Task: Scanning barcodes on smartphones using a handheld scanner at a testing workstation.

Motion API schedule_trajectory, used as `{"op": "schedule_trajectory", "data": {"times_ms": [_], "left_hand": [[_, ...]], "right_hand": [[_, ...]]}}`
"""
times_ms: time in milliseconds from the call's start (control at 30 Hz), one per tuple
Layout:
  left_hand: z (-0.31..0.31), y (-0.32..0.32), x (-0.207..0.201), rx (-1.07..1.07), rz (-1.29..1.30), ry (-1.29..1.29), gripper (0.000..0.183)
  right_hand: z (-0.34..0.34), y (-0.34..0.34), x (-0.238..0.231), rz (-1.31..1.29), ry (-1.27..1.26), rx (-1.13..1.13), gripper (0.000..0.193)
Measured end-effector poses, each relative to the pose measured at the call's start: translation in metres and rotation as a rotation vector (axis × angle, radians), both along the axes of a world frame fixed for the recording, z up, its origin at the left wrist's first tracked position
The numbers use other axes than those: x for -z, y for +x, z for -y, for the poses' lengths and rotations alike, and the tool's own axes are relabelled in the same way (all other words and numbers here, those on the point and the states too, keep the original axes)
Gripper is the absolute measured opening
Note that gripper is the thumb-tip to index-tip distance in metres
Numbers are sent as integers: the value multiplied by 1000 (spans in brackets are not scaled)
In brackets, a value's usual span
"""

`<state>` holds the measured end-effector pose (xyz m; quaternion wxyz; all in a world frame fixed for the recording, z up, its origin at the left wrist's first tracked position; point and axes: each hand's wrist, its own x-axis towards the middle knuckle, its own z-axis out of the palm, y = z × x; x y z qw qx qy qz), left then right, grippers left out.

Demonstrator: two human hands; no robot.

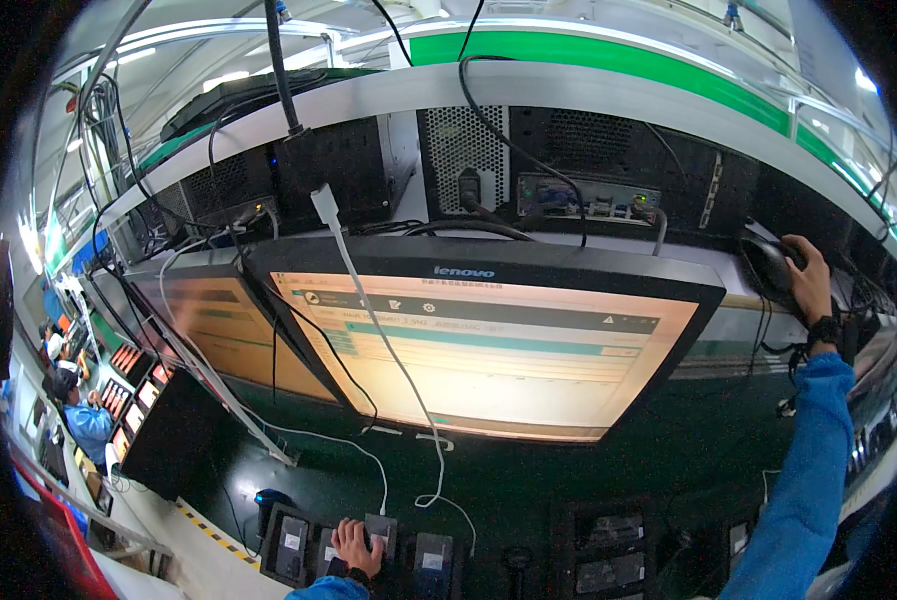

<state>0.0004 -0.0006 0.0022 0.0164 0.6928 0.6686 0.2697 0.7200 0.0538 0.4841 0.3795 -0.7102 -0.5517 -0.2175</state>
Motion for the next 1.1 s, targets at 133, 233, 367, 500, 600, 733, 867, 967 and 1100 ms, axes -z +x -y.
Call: {"op": "schedule_trajectory", "data": {"times_ms": [133,233,367,500,600,733,867,967,1100], "left_hand": [[0,-1,-1,1,-2,-25,44],[0,-3,2,11,-16,-22,45],[0,-3,3,8,-14,-18,46],[-1,-4,6,-1,-26,-10,45],[-2,-3,4,2,-19,-10,45],[-4,-2,3,1,0,-18,45],[-4,-2,2,4,-7,-28,46],[-1,-2,0,4,-12,-25,46],[3,-2,1,6,-15,-22,45]], "right_hand": [[-2,-4,0,-4,-10,28,32],[-1,3,1,-14,-3,25,32],[-2,7,2,22,1,17,32],[-2,1,1,13,-6,6,32],[-1,2,0,-1,-12,5,32],[-4,9,2,7,2,-6,32],[-6,11,3,10,2,-20,32],[-6,10,3,11,-11,-8,32],[-2,15,1,-1,-35,-12,32]]}}
